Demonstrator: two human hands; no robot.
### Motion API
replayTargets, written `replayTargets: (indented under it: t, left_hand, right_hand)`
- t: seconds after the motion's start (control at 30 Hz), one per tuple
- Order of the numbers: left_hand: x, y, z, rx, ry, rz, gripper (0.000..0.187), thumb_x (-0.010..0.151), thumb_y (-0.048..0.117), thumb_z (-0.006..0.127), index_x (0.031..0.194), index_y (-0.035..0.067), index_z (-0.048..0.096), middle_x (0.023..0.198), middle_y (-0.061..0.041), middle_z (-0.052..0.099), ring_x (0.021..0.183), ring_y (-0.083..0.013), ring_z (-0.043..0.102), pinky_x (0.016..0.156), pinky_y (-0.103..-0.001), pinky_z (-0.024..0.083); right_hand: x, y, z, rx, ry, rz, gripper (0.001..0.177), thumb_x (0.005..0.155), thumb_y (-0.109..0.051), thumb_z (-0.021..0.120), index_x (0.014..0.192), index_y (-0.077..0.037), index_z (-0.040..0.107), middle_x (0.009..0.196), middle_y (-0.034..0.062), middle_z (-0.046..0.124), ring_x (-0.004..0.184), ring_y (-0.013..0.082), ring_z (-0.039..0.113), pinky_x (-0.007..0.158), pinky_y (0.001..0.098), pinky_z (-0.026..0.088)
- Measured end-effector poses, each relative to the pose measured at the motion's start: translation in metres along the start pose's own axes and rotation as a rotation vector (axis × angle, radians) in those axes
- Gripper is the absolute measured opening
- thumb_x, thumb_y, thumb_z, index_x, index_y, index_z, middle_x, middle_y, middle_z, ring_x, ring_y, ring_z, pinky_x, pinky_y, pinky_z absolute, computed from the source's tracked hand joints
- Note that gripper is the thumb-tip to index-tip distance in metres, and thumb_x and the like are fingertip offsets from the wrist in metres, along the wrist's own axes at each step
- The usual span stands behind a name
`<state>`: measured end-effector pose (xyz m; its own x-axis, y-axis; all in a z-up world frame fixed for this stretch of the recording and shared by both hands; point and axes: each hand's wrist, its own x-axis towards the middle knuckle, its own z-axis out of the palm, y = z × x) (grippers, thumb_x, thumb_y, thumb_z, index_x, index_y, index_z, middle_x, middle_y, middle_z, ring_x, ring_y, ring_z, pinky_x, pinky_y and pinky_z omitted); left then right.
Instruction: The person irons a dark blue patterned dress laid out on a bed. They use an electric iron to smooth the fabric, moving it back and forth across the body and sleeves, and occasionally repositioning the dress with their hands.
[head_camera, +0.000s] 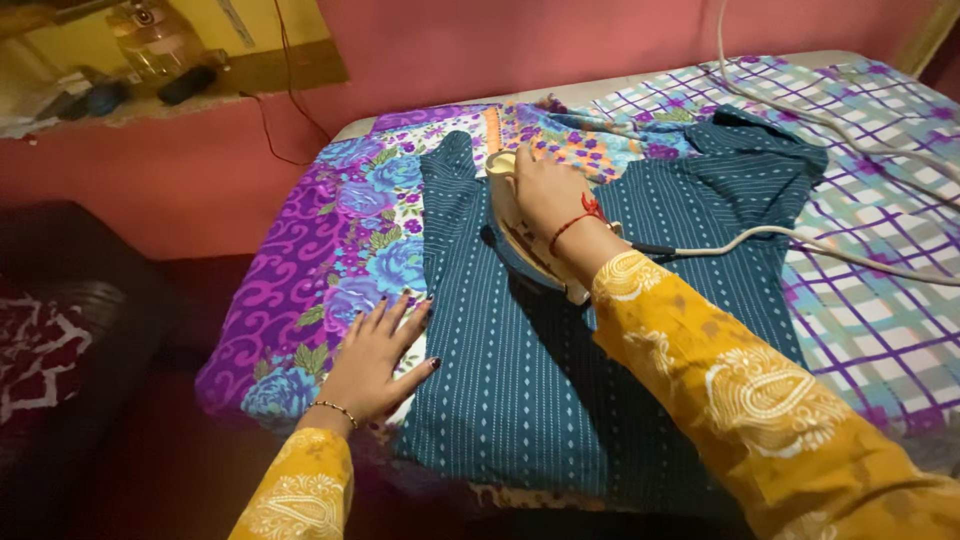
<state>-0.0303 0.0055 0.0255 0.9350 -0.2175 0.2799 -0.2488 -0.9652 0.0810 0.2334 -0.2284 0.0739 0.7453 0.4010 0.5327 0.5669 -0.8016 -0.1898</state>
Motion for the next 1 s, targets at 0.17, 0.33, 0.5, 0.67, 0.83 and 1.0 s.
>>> replayTargets:
  t: [0.17,0.33,0.5,0.67,0.83,1.0]
  left_hand:
    - [-0.001,0.001,-0.005,0.009,-0.052,0.01,0.07,0.092,0.055,0.056,0.157,0.031,0.04,0.164,-0.014,0.03,0.147,-0.045,0.026,0.119,-0.058,0.018]
    - [0.002,0.005,-0.01,-0.036,-0.088,-0.058,0.069,0.088,0.055,0.059,0.152,0.034,0.044,0.162,-0.008,0.035,0.149,-0.0424,0.026,0.12,-0.056,0.017]
    - [0.003,0.006,-0.012,-0.038,-0.055,-0.052,0.07,0.087,0.055,0.061,0.151,0.033,0.046,0.161,-0.008,0.038,0.148,-0.042,0.028,0.119,-0.055,0.02]
    - [0.002,0.007,-0.009,-0.024,-0.026,-0.044,0.069,0.087,0.053,0.061,0.151,0.031,0.046,0.161,-0.007,0.038,0.147,-0.0419,0.029,0.118,-0.055,0.022]
    - [0.003,0.005,-0.007,-0.004,-0.008,-0.035,0.069,0.087,0.055,0.059,0.151,0.032,0.045,0.16,-0.006,0.039,0.148,-0.0409,0.03,0.118,-0.054,0.022]
    - [0.001,0.005,-0.004,0.025,-0.016,-0.039,0.069,0.088,0.056,0.057,0.152,0.033,0.044,0.161,-0.005,0.038,0.147,-0.0416,0.029,0.118,-0.054,0.022]
  right_hand:
    - [0.012,-0.004,0.007,0.008,0.036,0.048,0.037,0.102,-0.034,0.055,0.119,-0.001,0.054,0.095,0.0265,0.072,0.084,0.0444,0.073,0.069,0.0548,0.058]
    - [0.002,-0.01,0.001,0.036,0.056,0.032,0.051,0.096,-0.034,0.057,0.143,-0.017,0.049,0.096,0.0305,0.067,0.077,0.0469,0.071,0.062,0.0553,0.057]
    - [-0.005,-0.009,0.006,-0.049,0.064,0.113,0.046,0.099,-0.029,0.055,0.144,-0.021,0.05,0.105,0.028,0.067,0.082,0.0431,0.072,0.066,0.0524,0.058]
    - [-0.039,-0.005,-0.008,-0.04,0.062,0.171,0.057,0.097,-0.02,0.053,0.153,-0.021,0.043,0.101,0.0285,0.067,0.08,0.0447,0.072,0.065,0.053,0.059]
    - [-0.099,-0.005,-0.073,0.022,-0.192,0.227,0.064,0.096,-0.025,0.053,0.157,-0.032,0.034,0.104,0.0274,0.064,0.084,0.0471,0.07,0.071,0.056,0.057]
    - [-0.143,-0.014,-0.132,0.085,-0.286,0.269,0.069,0.096,-0.024,0.051,0.158,-0.044,0.029,0.112,0.0228,0.063,0.091,0.0462,0.069,0.08,0.0556,0.056]
